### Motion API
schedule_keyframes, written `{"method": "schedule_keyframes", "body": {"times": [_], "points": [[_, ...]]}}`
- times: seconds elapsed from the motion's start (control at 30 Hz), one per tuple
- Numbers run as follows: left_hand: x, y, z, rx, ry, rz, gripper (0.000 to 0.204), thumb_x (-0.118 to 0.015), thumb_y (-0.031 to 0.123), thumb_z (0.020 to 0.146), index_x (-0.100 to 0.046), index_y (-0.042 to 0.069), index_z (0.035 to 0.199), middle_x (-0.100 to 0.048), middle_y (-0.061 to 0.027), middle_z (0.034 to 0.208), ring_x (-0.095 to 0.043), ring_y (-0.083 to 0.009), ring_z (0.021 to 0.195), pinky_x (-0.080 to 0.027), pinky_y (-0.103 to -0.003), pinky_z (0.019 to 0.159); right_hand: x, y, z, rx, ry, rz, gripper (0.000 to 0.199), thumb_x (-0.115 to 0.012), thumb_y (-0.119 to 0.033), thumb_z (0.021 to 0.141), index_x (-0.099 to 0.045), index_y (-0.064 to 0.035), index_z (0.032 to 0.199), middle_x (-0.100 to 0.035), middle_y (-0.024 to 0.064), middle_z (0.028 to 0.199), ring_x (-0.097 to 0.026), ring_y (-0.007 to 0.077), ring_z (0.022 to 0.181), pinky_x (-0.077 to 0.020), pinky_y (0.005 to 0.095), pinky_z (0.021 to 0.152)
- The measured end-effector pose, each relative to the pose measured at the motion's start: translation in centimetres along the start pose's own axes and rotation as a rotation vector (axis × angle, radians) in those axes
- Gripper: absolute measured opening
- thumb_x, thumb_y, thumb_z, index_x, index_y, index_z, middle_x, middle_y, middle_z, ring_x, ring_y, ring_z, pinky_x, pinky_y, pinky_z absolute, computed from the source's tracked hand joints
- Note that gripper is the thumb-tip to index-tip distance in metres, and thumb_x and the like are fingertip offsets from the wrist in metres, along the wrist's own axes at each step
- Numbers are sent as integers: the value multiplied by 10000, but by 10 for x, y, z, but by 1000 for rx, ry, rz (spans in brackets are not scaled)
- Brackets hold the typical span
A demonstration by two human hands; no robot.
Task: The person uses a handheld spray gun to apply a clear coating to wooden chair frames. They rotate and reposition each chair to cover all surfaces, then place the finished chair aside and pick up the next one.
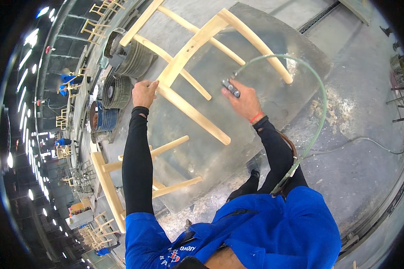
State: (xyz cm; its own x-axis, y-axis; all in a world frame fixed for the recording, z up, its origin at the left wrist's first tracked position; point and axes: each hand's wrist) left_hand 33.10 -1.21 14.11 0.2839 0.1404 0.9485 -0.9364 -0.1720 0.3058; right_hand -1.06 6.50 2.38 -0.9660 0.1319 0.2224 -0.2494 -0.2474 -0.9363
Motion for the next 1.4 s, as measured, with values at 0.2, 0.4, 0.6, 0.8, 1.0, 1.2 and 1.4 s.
{"method": "schedule_keyframes", "body": {"times": [0.2, 0.4, 0.6, 0.8, 1.0, 1.2, 1.4], "points": [[-1, 1, 4, -65, 42, 33, 357, -715, 316, 915, -760, -38, 920, -700, -148, 674, -716, -223, 570, -566, -352, 616, 32, 3, 43, 3, 118, -149, 398, -754, -311, 927, -696, -28, 1201, -729, 214, 938, -715, 405, 868, -551, 422, 710], [0, 12, -4, 0, 56, -23, 361, -728, 364, 880, -769, 7, 918, -704, -272, 853, -690, -468, 887, -531, -508, 812, 70, 46, 22, -149, -42, -390, 409, -735, -334, 928, -690, -26, 1193, -723, 223, 965, -700, 422, 903, -543, 451, 754], [-9, 35, -50, -76, 182, -91, 370, -735, 376, 886, -773, 17, 968, -726, -268, 920, -706, -439, 915, -536, -480, 835, 153, -5, -45, -205, -132, -281, 447, -747, -312, 927, -678, 23, 1215, -731, 215, 966, -727, 303, 873, -539, 388, 787], [-65, 63, -126, -19, 261, -576, 352, -811, 227, 847, -693, -22, 1066, -726, -169, 905, -703, -289, 859, -534, -385, 836, 224, -110, -94, -336, -156, -120, 443, -736, -217, 943, -655, 22, 1307, -755, 128, 1016, -680, 153, 920, -538, 325, 836], [-147, 92, -187, 181, 119, -946, 343, -790, 139, 810, -654, -30, 1076, -696, -82, 882, -661, -182, 820, -544, -352, 799, 237, -172, -127, -315, -145, -80, 447, -724, -199, 958, -641, 18, 1340, -748, 172, 1084, -692, 182, 974, -542, 335, 876], [-207, 90, -264, 77, -54, -877, 449, -801, 119, 732, -685, 6, 1151, -696, -69, 842, -656, -143, 787, -554, -339, 748, 249, -170, -172, -388, -90, -251, 455, -725, -192, 953, -638, 12, 1349, -737, 197, 1135, -686, 173, 963, -535, 338, 853], [-197, -43, -211, -43, -409, -727, 434, -835, 133, 709, -690, -25, 1086, -702, -67, 836, -665, -148, 787, -562, -348, 722, 262, -162, -213, -567, 86, -141, 469, -725, -219, 961, -630, 5, 1362, -723, 88, 944, -641, 128, 839, -523, 311, 787]]}}
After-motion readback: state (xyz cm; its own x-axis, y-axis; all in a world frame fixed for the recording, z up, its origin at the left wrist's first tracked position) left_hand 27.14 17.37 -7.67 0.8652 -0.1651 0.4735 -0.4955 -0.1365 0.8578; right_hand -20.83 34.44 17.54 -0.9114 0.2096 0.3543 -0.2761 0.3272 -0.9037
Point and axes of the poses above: each hand's wrist, its own z-axis towards the middle knuckle, its own x-axis out of the back of the hand, y = z × x
